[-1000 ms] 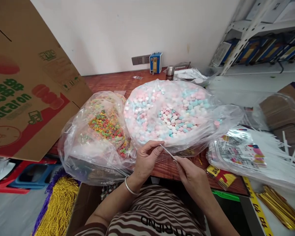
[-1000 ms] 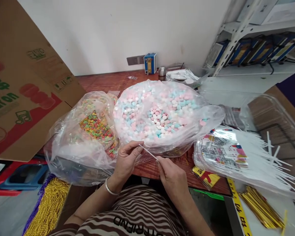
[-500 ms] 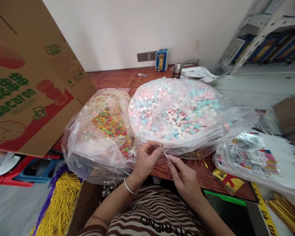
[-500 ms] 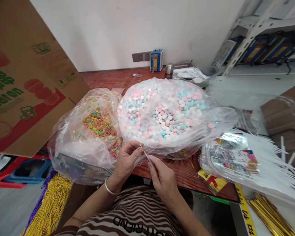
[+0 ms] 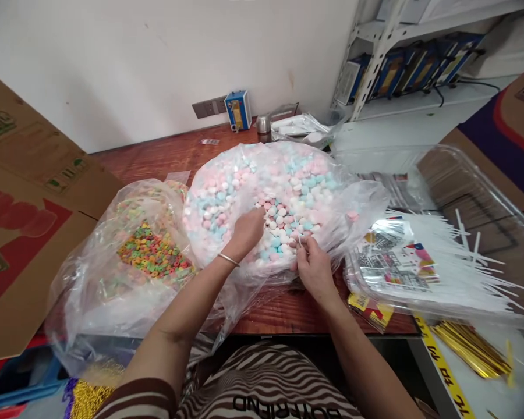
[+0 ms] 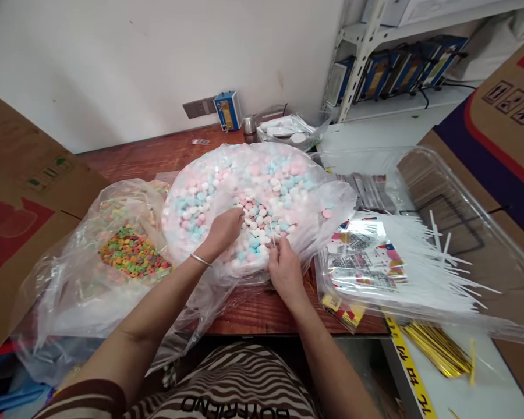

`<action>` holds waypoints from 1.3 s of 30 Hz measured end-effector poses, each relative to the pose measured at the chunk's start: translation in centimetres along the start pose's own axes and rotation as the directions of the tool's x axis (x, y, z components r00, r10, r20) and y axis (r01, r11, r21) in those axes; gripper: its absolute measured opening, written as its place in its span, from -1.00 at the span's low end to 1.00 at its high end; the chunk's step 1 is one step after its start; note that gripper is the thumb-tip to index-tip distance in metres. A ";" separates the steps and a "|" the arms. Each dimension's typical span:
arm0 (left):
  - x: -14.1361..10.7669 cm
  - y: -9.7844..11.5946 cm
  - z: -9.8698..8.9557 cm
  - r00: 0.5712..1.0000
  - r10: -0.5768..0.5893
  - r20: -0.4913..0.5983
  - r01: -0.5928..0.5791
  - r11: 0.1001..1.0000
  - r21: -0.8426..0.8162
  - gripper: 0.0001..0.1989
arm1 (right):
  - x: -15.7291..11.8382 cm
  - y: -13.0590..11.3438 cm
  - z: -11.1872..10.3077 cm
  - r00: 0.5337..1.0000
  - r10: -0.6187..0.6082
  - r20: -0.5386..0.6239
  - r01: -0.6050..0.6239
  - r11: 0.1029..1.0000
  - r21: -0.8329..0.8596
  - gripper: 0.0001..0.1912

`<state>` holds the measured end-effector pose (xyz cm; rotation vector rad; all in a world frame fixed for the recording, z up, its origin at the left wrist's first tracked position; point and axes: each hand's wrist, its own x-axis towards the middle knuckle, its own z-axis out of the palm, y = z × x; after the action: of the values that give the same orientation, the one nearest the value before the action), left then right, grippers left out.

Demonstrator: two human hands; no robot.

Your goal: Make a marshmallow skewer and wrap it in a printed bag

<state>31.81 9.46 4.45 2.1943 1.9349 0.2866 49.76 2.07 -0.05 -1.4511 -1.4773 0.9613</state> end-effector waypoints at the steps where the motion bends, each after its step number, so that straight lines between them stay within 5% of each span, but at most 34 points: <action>1: -0.2 -0.4 0.3 0.999 -0.011 0.041 0.010 0.999 0.032 -0.81 | -0.3 0.7 0.0 1.000 0.013 -0.002 -0.013 0.999 0.036 -0.77; 9: -3.5 -3.4 -2.3 0.966 -0.226 0.128 0.176 0.932 0.316 -0.82 | -0.9 3.1 0.1 1.000 0.021 0.014 -0.024 0.987 0.160 -0.67; 13: -0.9 -3.8 -3.2 0.981 -0.191 0.037 0.172 0.938 0.301 -0.72 | -0.6 3.0 0.3 0.999 0.032 0.002 -0.032 0.983 0.180 -0.66; 17: 2.5 -3.2 -1.8 0.995 -0.043 0.091 0.027 0.985 0.168 -0.73 | -0.7 2.9 0.4 0.999 0.036 -0.007 -0.034 0.984 0.172 -0.66; 24: 4.5 -3.0 0.4 0.986 -0.092 0.137 0.079 0.992 0.096 -0.84 | -0.8 3.4 0.7 1.000 0.002 -0.019 0.001 0.981 0.192 -0.71; 32: 4.7 -4.3 -0.7 0.970 -0.199 0.142 0.229 0.944 -0.237 -0.71 | -0.7 3.6 0.9 0.999 -0.025 -0.036 0.031 0.977 0.210 -0.72; 37: 6.4 -3.4 -0.6 0.955 -0.188 0.230 0.297 0.598 -0.744 -0.80 | -0.6 3.7 0.9 0.998 -0.041 -0.045 0.048 0.983 0.177 -0.72; 39: 7.0 -3.1 -0.4 0.954 -0.147 0.261 0.296 0.603 -0.741 -0.82 | -0.7 3.7 0.8 0.998 -0.042 -0.040 0.048 0.985 0.163 -0.72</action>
<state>29.61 16.83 4.08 1.3329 1.5279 0.7077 50.32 1.59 -3.86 -1.3047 -1.3659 0.9998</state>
